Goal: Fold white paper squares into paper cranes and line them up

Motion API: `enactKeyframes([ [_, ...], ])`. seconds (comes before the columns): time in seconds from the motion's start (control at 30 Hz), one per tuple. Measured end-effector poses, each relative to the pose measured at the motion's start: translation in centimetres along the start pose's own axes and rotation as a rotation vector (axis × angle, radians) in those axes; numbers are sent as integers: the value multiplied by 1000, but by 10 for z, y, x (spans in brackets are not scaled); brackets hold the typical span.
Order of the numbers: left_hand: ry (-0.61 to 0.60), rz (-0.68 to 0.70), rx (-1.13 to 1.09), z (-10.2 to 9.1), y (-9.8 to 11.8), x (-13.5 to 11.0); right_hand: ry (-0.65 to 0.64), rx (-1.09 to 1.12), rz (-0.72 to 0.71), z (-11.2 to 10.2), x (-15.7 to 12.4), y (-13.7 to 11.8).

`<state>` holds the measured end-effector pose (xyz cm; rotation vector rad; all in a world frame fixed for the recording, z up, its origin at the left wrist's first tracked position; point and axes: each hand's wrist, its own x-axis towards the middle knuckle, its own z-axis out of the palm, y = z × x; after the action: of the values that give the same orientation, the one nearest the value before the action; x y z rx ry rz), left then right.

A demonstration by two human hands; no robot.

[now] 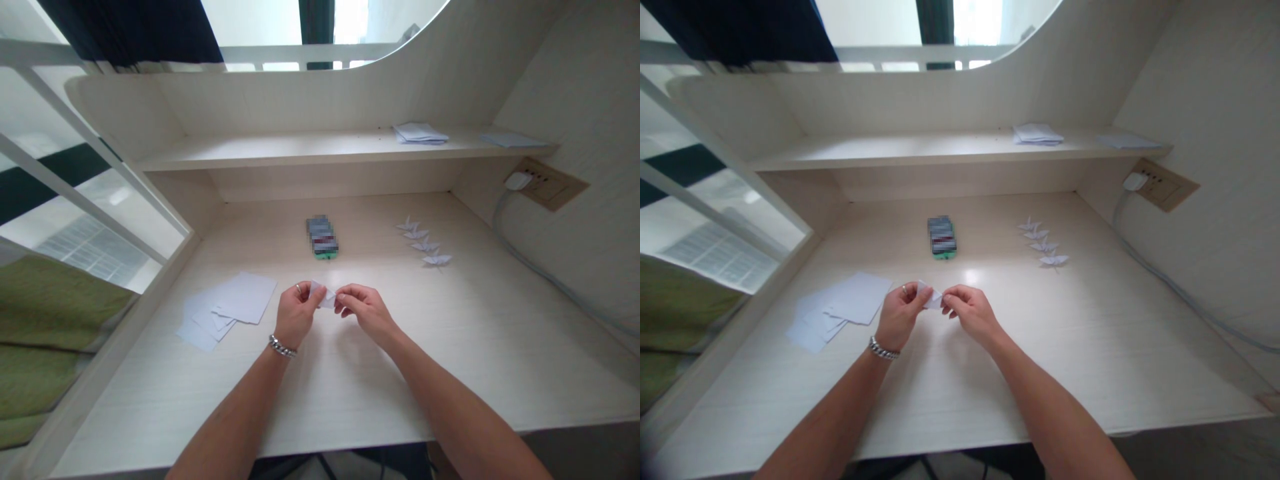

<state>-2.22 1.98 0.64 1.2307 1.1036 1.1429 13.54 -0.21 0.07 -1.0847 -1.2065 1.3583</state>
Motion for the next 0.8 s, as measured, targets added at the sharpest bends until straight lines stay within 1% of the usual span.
enactKeyframes([
  [0.07,1,10,28,0,1,-1,22,-30,-23,0,-1,0],
  [0.17,-16,27,63,2,3,-2,46,-136,-82,-1,-2,3],
  [0.23,-29,29,63,3,4,-4,50,-153,-104,0,-2,5],
  [0.37,-34,31,50,3,5,-4,11,-86,-91,1,-3,7],
  [0.47,-21,39,88,1,6,-4,-12,-128,-82,1,-3,5],
  [0.6,-12,44,104,1,8,-4,24,-193,-114,1,-4,3],
  [0.7,-5,54,120,2,8,-5,22,-180,-106,1,-4,3],
  [0.8,-8,53,119,2,6,-5,26,-226,-101,1,-4,3],
])
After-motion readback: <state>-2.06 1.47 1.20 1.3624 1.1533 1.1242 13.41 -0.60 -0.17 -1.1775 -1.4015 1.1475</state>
